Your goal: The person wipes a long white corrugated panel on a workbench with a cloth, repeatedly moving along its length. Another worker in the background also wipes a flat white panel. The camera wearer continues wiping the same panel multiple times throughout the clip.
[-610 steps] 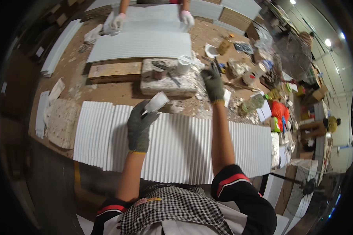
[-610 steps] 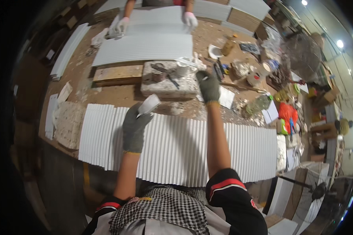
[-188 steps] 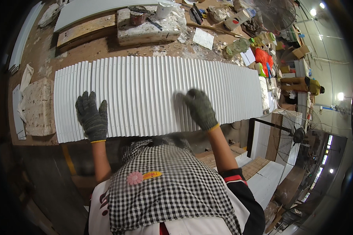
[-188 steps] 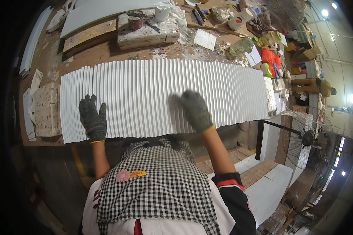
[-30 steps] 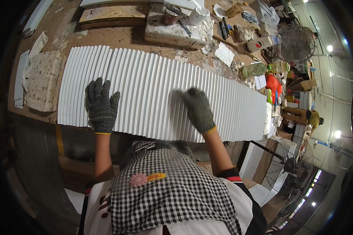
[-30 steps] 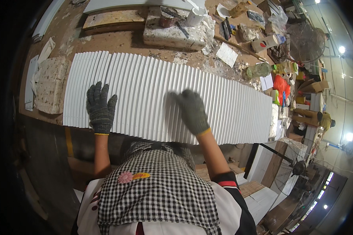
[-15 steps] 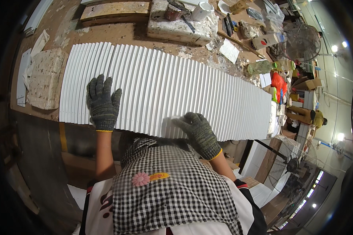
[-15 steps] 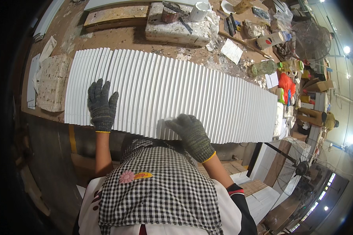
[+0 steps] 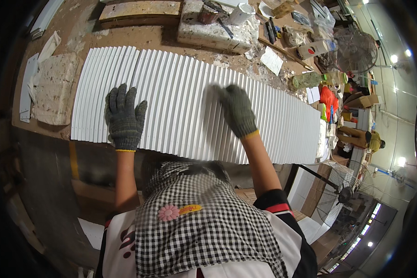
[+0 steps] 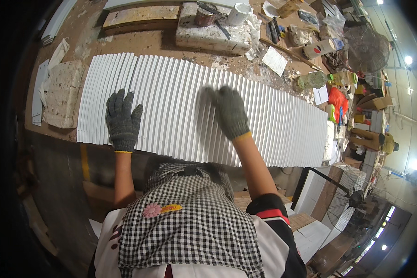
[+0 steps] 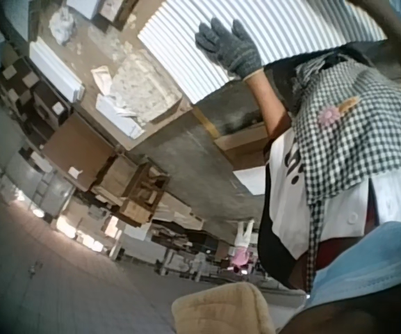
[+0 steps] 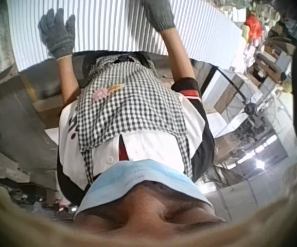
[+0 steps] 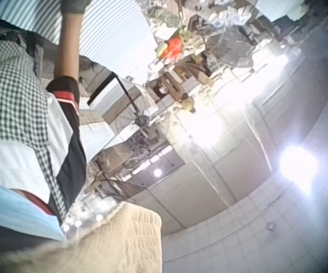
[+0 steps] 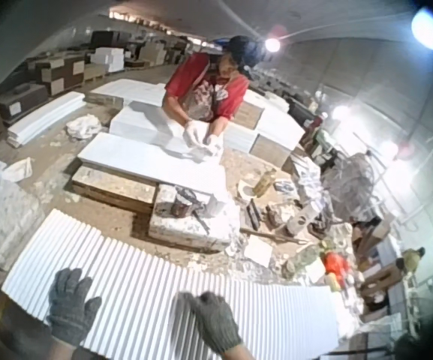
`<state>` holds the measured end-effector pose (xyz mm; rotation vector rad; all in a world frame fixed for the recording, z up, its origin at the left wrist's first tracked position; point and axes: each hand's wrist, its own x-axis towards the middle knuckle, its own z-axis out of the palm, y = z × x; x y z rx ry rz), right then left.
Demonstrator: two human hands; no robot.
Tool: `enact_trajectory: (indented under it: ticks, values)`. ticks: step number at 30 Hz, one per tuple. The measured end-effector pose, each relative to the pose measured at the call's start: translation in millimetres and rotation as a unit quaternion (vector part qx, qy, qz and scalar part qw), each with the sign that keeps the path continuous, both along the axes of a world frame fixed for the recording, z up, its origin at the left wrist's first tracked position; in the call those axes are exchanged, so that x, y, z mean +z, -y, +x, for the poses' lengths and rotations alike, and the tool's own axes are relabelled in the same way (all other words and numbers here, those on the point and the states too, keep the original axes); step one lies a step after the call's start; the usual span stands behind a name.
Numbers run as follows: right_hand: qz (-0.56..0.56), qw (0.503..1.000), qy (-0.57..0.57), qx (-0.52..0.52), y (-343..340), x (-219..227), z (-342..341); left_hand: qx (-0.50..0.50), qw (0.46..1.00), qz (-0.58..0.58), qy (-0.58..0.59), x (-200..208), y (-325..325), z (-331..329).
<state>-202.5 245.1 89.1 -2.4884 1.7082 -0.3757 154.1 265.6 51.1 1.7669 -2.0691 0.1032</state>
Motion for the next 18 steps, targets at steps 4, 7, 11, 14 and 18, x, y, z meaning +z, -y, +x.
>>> enact_trajectory:
  ticks: [4,7,11,14,18]
  values:
    - [0.099,0.991,-0.013,0.084,-108.6,44.4,16.5,0.016,1.0,0.016,0.016,-0.2,0.9,0.1]
    - [0.313,0.945,-0.055,0.069,-137.9,66.3,26.9,0.016,0.999,0.013,0.025,-0.2,2.4,-0.8]
    - [0.116,0.991,-0.022,0.056,-113.9,64.4,28.4,0.004,1.0,-0.002,0.018,0.4,1.6,-0.7]
    - [0.078,0.996,0.041,-0.027,-66.6,32.0,22.3,0.0,1.0,-0.006,0.009,0.5,0.1,0.5]
    - [0.103,0.992,0.039,-0.056,-80.2,16.1,20.5,-0.012,1.0,-0.008,-0.006,-0.5,2.6,3.0]
